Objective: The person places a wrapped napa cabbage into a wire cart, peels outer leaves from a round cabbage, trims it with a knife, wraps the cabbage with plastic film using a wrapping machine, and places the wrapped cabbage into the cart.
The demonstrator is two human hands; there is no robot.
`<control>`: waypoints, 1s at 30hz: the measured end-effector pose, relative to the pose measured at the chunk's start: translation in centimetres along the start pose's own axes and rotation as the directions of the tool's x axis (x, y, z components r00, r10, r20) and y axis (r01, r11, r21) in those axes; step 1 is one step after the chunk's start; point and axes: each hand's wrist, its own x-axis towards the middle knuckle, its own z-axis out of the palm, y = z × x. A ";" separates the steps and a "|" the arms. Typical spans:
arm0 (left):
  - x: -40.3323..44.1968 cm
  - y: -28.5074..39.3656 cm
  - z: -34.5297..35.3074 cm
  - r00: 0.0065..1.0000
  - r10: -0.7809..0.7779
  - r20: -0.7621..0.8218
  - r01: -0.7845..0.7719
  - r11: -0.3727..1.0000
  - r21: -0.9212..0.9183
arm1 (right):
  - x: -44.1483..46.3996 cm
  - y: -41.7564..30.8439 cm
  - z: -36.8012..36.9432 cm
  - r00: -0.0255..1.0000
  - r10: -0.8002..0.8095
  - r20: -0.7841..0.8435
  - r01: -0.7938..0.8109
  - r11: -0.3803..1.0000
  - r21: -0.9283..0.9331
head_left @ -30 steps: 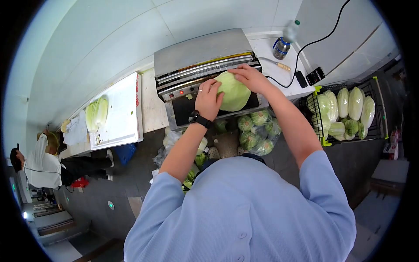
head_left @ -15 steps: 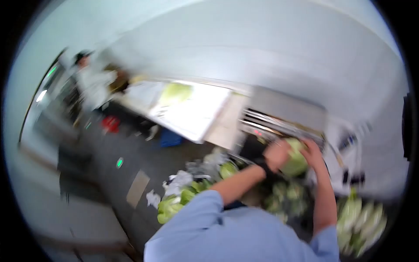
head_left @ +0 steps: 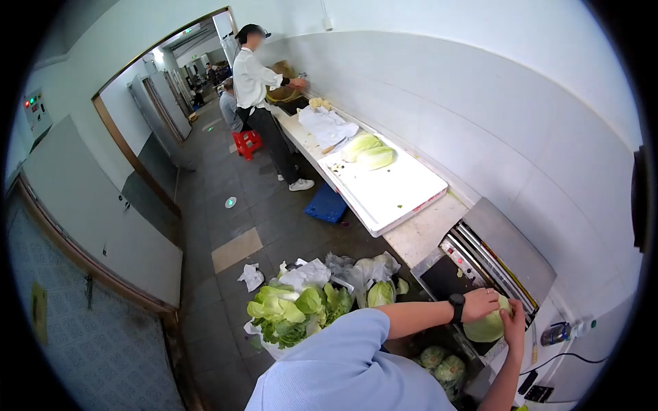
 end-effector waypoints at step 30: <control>-0.7 0.4 -1.4 0.951 0.294 0.096 -0.304 0.946 0.114 | -2.0 0.4 2.3 0.982 -0.011 -0.190 -0.010 0.994 -0.110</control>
